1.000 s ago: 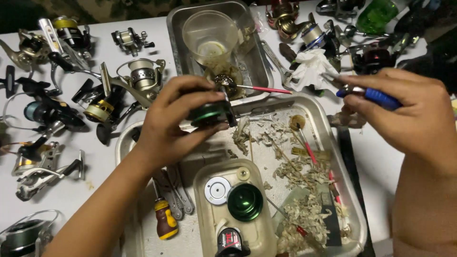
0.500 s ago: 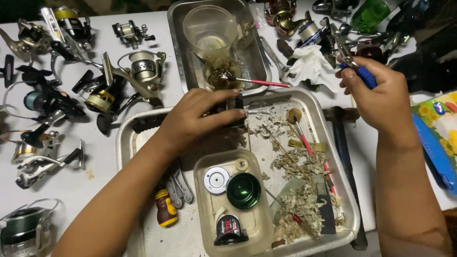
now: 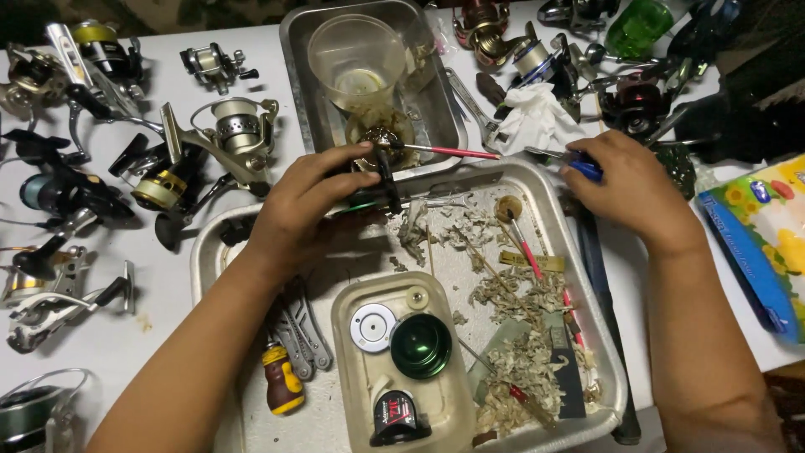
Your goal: The person disassembles a fishing reel, removes the spool, and cleans the internal components using a brush and a scraper. They wipe away old grease and debris from the reel's body and spool, then reassemble the parts.
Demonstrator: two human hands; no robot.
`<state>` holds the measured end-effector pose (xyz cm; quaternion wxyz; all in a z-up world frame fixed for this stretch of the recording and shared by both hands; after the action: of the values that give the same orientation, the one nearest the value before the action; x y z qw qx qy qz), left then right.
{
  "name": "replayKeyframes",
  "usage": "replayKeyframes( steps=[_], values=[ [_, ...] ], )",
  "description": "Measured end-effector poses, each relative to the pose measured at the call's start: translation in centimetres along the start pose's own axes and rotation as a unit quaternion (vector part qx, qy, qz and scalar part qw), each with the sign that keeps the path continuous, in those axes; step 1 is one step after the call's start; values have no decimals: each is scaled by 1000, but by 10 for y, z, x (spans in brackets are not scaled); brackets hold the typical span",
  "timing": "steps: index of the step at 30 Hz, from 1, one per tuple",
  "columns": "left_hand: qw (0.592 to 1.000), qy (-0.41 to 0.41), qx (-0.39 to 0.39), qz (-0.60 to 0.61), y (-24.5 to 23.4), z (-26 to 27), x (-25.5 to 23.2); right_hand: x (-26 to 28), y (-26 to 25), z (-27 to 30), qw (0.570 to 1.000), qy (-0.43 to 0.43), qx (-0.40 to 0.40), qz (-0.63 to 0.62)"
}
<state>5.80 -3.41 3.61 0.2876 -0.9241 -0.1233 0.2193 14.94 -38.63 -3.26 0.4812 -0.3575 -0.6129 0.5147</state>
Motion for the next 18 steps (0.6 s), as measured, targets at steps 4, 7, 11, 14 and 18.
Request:
replayKeyframes(
  steps=[4,7,11,14,18],
  values=[
    [999,-21,-2,41,2,0,5,-6,12,-5,1000,17,21,11],
    [997,-38,15,63,6,0,5,14,1,-2,1000,-16,3,1],
    [995,-31,34,91,9,0,-1,82,-40,15,952,-217,-209,48],
    [995,-15,45,83,11,-1,-5,124,-27,13,929,-307,-189,82],
    [998,16,22,57,5,-6,-19,148,6,2,912,-350,-161,142]
  ],
)
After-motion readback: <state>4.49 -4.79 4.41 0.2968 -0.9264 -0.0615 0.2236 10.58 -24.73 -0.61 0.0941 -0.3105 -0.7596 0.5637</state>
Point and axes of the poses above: each hand's wrist, its own z-axis away from the middle knuckle, its own y-axis out of the palm, x = y × z, the point moved 10 cm from there along -z, towards the middle knuckle, and after that the axes turned 1 degree about -x, right-handed, at the moved point
